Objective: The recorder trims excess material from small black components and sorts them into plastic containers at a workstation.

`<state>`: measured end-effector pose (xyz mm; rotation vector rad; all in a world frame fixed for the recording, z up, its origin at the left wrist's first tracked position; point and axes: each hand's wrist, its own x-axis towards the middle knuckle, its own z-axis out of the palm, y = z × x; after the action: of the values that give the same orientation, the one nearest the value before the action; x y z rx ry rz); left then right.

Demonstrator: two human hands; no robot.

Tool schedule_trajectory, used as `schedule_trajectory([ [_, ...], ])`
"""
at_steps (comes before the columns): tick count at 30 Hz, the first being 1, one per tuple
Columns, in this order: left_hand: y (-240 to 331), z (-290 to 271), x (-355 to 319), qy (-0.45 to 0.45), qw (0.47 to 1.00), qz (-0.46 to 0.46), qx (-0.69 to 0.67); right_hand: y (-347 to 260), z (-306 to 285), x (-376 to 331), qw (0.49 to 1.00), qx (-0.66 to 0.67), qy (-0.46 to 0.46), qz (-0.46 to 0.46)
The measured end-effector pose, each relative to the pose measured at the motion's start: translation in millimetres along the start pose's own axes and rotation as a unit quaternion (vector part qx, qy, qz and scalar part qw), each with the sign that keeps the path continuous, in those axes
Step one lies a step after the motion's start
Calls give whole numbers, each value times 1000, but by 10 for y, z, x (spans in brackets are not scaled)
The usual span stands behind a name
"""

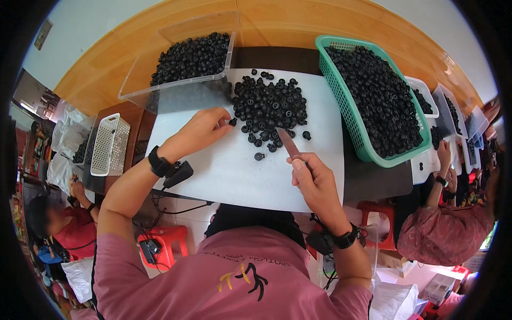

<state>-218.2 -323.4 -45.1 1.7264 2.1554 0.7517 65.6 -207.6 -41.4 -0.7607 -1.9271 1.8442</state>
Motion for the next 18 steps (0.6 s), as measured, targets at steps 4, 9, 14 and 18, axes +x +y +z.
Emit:
schedule_trajectory([
  [4, -122, 201, 83, 44, 996, -13, 83, 10, 103, -3, 1000, -7, -27, -3],
  [9, -33, 131, -7, 62, 997, 28, 33, 23, 242, 93, 999, 17, -20, 19],
  [14, 421, 66, -250, 25, 989, 20, -142, -9, 493, 373, 980, 190, 13, 51],
  [18, 690, 67, -334, 45, 975, 49, -212, 7, 647, 467, 970, 241, -8, 33],
])
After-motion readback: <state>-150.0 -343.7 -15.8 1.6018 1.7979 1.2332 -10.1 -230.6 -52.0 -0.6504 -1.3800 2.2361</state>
